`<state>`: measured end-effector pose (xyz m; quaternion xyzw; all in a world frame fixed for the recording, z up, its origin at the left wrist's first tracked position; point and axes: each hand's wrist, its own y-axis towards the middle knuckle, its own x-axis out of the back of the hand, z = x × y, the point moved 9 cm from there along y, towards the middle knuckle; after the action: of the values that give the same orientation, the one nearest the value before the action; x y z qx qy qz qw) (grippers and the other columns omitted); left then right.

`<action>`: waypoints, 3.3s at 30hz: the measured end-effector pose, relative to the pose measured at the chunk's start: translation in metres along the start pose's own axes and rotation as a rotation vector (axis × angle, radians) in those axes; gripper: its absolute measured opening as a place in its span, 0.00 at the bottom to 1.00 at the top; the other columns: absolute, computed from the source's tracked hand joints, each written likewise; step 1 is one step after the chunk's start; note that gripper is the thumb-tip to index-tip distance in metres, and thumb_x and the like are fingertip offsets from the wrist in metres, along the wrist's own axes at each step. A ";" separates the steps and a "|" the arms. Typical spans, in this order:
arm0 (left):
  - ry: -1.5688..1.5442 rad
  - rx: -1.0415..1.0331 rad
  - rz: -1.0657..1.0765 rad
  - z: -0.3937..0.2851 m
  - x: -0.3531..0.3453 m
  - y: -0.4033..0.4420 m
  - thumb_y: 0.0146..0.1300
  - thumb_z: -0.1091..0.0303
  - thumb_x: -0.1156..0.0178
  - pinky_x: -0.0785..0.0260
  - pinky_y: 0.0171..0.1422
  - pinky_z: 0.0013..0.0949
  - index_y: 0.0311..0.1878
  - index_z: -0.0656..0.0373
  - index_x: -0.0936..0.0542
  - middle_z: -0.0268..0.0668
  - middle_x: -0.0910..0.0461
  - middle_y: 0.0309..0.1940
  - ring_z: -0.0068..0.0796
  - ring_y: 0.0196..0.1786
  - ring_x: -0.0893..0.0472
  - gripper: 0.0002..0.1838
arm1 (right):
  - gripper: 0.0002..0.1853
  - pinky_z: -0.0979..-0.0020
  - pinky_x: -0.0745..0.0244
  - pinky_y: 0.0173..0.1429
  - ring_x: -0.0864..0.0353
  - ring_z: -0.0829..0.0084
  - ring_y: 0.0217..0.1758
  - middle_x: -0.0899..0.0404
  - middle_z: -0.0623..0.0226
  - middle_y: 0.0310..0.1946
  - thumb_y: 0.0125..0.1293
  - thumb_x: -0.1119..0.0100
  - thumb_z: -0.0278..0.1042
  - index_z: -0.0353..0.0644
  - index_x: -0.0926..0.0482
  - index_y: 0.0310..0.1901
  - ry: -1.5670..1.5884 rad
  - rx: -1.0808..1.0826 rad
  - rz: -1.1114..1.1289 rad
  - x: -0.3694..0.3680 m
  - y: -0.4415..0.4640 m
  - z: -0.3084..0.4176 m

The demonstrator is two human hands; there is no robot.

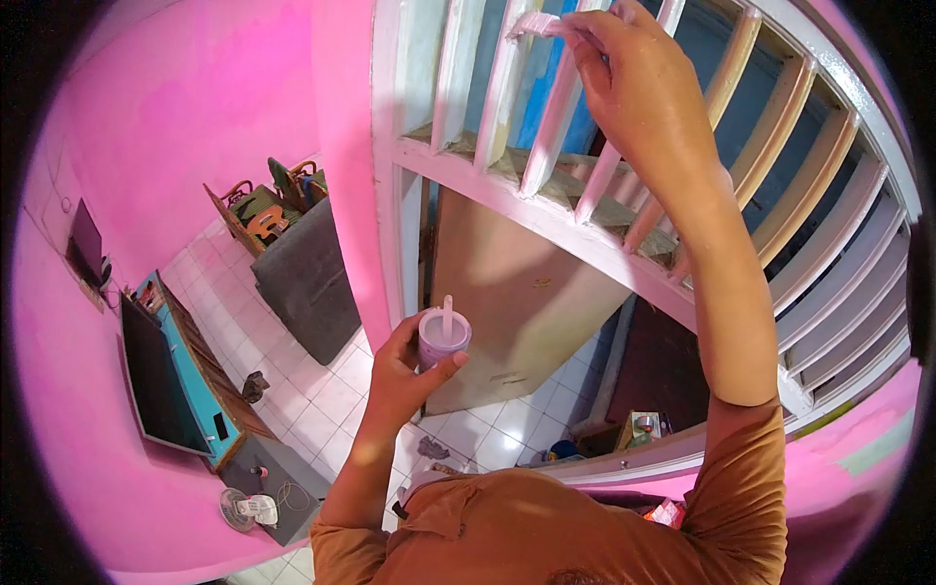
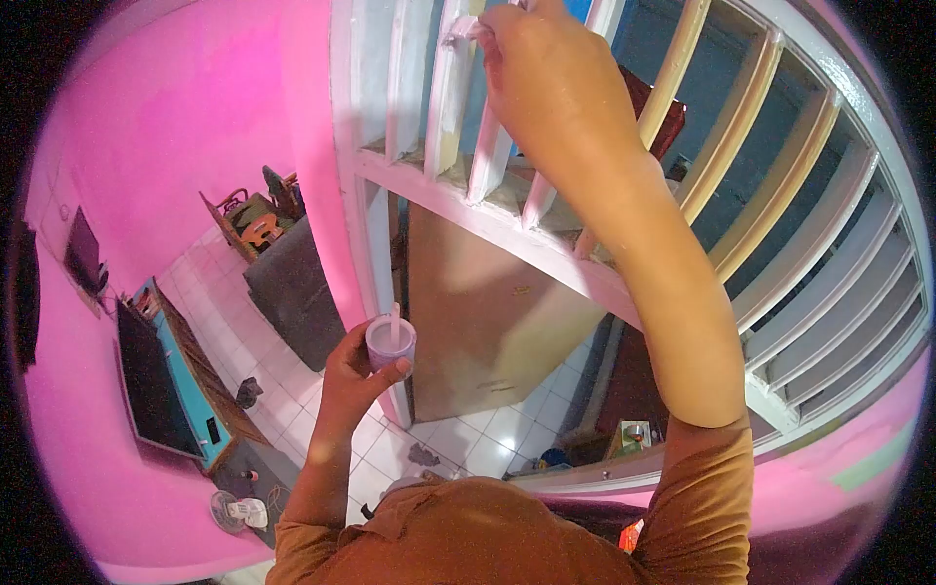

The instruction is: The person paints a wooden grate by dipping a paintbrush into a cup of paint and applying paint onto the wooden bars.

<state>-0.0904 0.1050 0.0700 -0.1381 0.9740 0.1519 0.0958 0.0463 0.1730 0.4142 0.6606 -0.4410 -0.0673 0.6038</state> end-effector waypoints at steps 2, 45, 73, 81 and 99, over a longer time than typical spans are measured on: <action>-0.014 0.007 0.006 0.004 0.000 0.000 0.57 0.70 0.22 0.29 0.68 0.35 0.66 0.68 0.28 0.40 0.20 0.57 0.30 0.60 0.20 0.35 | 0.10 0.53 0.23 0.48 0.19 0.46 0.42 0.23 0.53 0.41 0.73 0.43 0.31 0.38 0.16 0.47 -0.012 -0.028 0.005 0.000 -0.003 -0.002; -0.025 0.011 0.049 0.000 0.002 -0.009 0.58 0.71 0.23 0.29 0.67 0.34 0.65 0.67 0.27 0.39 0.22 0.56 0.29 0.60 0.22 0.33 | 0.10 0.51 0.20 0.44 0.16 0.48 0.41 0.19 0.58 0.44 0.72 0.43 0.34 0.45 0.15 0.48 -0.349 0.051 0.010 -0.010 0.048 -0.014; 0.011 0.000 0.048 0.000 0.006 -0.010 0.58 0.73 0.23 0.29 0.68 0.34 0.65 0.67 0.28 0.39 0.22 0.56 0.29 0.60 0.21 0.33 | 0.09 0.52 0.19 0.44 0.16 0.47 0.38 0.20 0.46 0.39 0.68 0.44 0.27 0.32 0.18 0.33 -0.377 0.082 0.002 0.016 0.059 0.004; 0.000 -0.013 0.041 0.003 0.007 -0.012 0.57 0.74 0.24 0.29 0.68 0.35 0.65 0.67 0.28 0.39 0.22 0.56 0.30 0.60 0.21 0.34 | 0.05 0.52 0.18 0.44 0.14 0.48 0.39 0.20 0.49 0.41 0.63 0.41 0.24 0.36 0.16 0.36 -0.375 0.084 0.107 -0.010 0.032 0.011; 0.008 -0.007 0.032 0.005 0.003 -0.017 0.55 0.70 0.21 0.29 0.67 0.35 0.65 0.65 0.26 0.36 0.20 0.55 0.28 0.59 0.20 0.35 | 0.13 0.54 0.18 0.42 0.14 0.54 0.40 0.22 0.56 0.40 0.55 0.36 0.23 0.40 0.16 0.44 -0.198 0.106 0.253 -0.055 -0.045 0.029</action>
<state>-0.0880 0.0899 0.0603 -0.1237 0.9759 0.1564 0.0891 0.0178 0.1822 0.3434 0.6210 -0.5810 -0.0321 0.5251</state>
